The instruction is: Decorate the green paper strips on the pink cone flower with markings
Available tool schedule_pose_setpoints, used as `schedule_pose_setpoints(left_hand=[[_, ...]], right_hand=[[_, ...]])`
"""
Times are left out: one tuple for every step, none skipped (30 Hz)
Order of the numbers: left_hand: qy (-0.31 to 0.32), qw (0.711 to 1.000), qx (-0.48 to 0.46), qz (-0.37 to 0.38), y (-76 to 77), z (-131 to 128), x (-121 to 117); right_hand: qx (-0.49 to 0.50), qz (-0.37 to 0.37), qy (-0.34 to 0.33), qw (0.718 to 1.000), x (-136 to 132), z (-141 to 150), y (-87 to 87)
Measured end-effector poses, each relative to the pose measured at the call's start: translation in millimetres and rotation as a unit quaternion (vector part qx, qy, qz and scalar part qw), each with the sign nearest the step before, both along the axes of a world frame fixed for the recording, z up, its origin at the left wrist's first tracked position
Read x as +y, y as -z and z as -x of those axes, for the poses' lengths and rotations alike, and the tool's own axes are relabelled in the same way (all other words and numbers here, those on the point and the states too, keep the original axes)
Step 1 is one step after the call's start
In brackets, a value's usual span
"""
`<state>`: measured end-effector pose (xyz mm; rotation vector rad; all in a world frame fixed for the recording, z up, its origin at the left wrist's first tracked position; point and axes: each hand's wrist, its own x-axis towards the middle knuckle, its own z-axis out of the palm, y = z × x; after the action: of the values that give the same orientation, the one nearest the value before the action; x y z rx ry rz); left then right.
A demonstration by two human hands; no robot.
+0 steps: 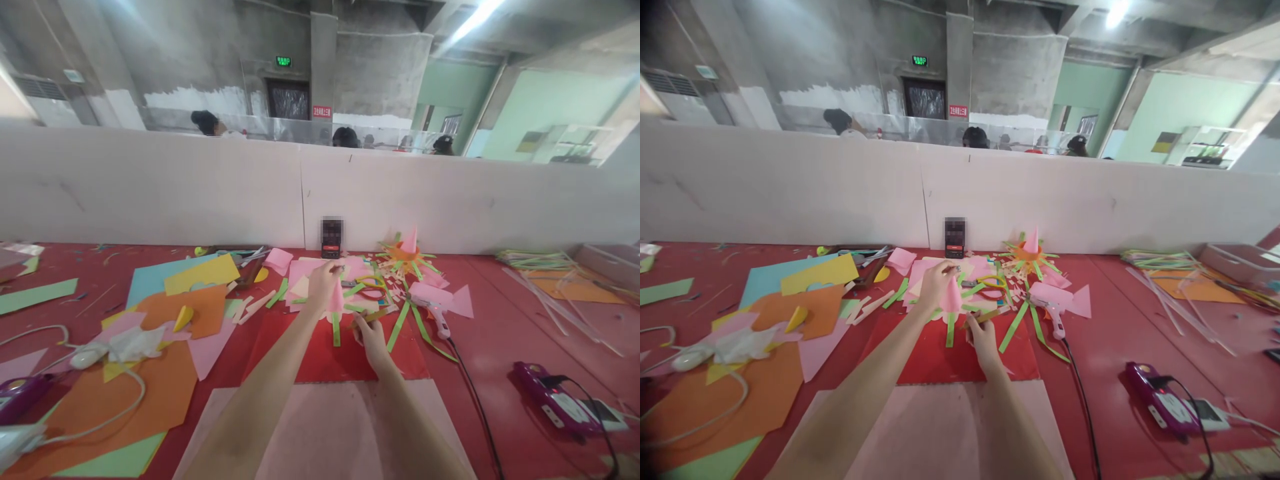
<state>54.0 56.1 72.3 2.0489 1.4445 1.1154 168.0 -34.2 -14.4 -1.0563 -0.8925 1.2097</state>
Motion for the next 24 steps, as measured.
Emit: schedule_pose_setpoints(left_hand=[[0.0, 1.0, 0.005, 0.007, 1.5, 1, 0], [0.0, 1.0, 0.008, 0.013, 2.9, 3, 1], [0.0, 1.0, 0.01, 0.017, 4.0, 4, 1], [-0.001, 1.0, 0.012, 0.019, 4.7, 4, 1], [-0.003, 1.0, 0.012, 0.021, 5.0, 5, 1], [-0.005, 1.0, 0.012, 0.022, 4.8, 5, 1], [-0.007, 1.0, 0.011, 0.021, 3.9, 6, 1], [-0.009, 1.0, 0.009, 0.019, 2.5, 6, 1], [-0.011, 1.0, 0.007, 0.016, 0.5, 6, 1], [-0.011, 1.0, 0.004, 0.01, -2.0, 6, 0], [-0.012, 1.0, 0.0, 0.004, -4.9, 6, 0], [-0.013, 1.0, -0.003, -0.004, -8.2, 7, 0], [-0.015, 1.0, -0.007, -0.012, -11.8, 7, 0], [-0.018, 1.0, -0.01, -0.019, -15.5, 8, -1], [-0.021, 0.999, -0.012, -0.025, -19.2, 9, -2], [-0.025, 0.999, -0.014, -0.032, -22.7, 10, -3], [-0.029, 0.999, -0.015, -0.038, -26.1, 11, -4], [-0.031, 0.998, -0.016, -0.044, -29.1, 11, -5], [-0.033, 0.998, -0.017, -0.049, -31.8, 12, -7], [-0.033, 0.998, -0.017, -0.054, -34.2, 12, -9], [-0.031, 0.998, -0.016, -0.058, -36.2, 12, -11], [-0.028, 0.998, -0.013, -0.062, -37.9, 12, -13], [-0.023, 0.998, -0.009, -0.065, -39.3, 11, -14], [-0.018, 0.997, -0.004, -0.068, -40.5, 10, -16]], right_hand=[[0.005, 0.001, 0.002, 1.0, 0, 0, -0.7], [0.01, 0.002, 0.003, 1.0, 0, -1, -1.1], [0.015, 0.003, 0.004, 1.0, -1, -1, -1.5], [0.019, 0.004, 0.004, 1.0, -1, -1, -1.7], [0.023, 0.005, 0.004, 1.0, -1, -1, -1.8], [0.026, 0.006, 0.004, 1.0, -1, -2, -1.9], [0.029, 0.006, 0.004, 1.0, -1, -2, -1.8], [0.032, 0.005, 0.003, 0.999, -1, -2, -1.7], [0.035, 0.004, 0.002, 0.999, -1, -2, -1.4], [0.038, 0.001, 0.002, 0.999, -1, -3, -0.8], [0.042, -0.001, 0.002, 0.999, 0, -3, -0.1], [0.045, -0.003, 0.003, 0.999, 0, -3, 0.8], [0.049, -0.004, 0.005, 0.999, 0, -4, 1.8], [0.054, -0.007, 0.009, 0.998, 0, -4, 2.7], [0.06, -0.009, 0.013, 0.998, 1, -4, 3.4], [0.066, -0.013, 0.018, 0.998, 1, -5, 3.8], [0.072, -0.017, 0.022, 0.997, 1, -5, 3.8], [0.079, -0.02, 0.027, 0.996, 1, -5, 3.5], [0.085, -0.023, 0.03, 0.996, 1, -5, 2.8], [0.09, -0.024, 0.031, 0.995, 1, -5, 2.0], [0.094, -0.025, 0.031, 0.995, 1, -5, 1.2], [0.098, -0.025, 0.03, 0.994, 1, -5, 0.5], [0.101, -0.026, 0.03, 0.994, 1, -5, 0.1], [0.103, -0.026, 0.03, 0.994, 0, -6, -0.2]])
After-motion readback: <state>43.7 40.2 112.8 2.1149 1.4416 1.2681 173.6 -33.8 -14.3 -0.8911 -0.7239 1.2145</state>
